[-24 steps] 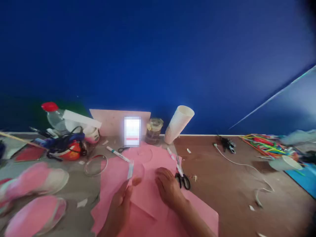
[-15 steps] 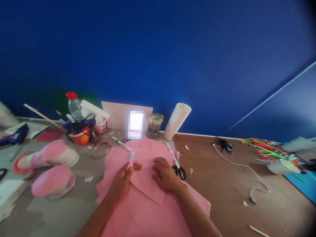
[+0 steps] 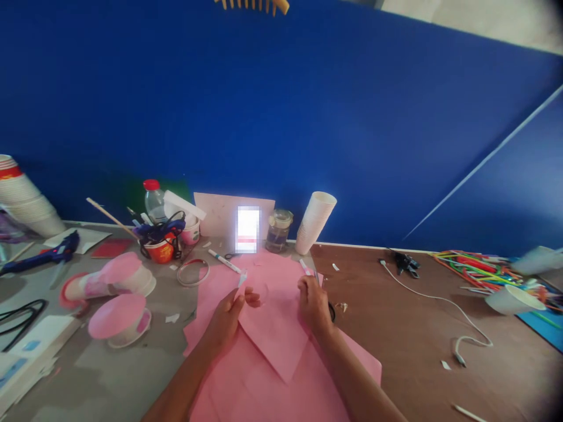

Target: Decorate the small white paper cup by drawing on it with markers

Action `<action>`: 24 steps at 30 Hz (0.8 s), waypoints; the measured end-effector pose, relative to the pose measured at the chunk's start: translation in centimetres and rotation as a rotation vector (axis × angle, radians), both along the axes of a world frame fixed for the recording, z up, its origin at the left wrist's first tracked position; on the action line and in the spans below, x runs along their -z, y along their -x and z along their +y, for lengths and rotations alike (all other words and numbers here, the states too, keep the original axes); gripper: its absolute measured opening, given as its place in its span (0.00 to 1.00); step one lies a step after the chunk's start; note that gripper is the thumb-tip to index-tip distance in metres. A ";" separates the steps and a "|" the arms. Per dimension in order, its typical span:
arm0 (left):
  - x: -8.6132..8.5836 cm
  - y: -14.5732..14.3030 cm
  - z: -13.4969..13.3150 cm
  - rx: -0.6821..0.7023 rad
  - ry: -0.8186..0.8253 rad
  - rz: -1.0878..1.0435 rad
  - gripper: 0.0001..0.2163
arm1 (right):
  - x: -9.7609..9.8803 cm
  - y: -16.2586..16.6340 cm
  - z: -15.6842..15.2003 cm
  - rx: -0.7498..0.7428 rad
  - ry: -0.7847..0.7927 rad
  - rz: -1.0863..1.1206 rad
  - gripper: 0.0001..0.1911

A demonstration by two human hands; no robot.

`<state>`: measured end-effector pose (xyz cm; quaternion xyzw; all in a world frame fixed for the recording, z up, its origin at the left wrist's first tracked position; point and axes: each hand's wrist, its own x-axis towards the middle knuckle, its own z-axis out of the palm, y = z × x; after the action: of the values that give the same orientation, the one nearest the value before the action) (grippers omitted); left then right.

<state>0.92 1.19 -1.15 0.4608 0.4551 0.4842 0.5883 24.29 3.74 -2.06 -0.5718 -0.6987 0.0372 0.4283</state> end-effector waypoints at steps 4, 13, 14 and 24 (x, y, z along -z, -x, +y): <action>-1.0 0.6 0.0 0.001 0.044 -0.033 0.24 | -0.2 -0.6 0.2 0.145 -0.040 -0.123 0.12; -1.9 3.5 0.7 0.193 0.185 -0.169 0.25 | 0.4 0.3 -0.2 -0.010 -0.171 -0.240 0.19; -1.8 3.7 0.7 0.197 0.193 -0.183 0.25 | 0.3 0.5 -0.4 -0.062 -0.178 -0.248 0.20; -1.7 5.2 0.9 0.070 0.168 -0.136 0.24 | -0.4 1.9 -1.0 -0.224 -0.079 -0.360 0.15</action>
<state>-4.27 2.14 0.52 0.3917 0.4367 0.4538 0.6708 22.36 2.71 -1.64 -0.4707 -0.8241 -0.0458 0.3119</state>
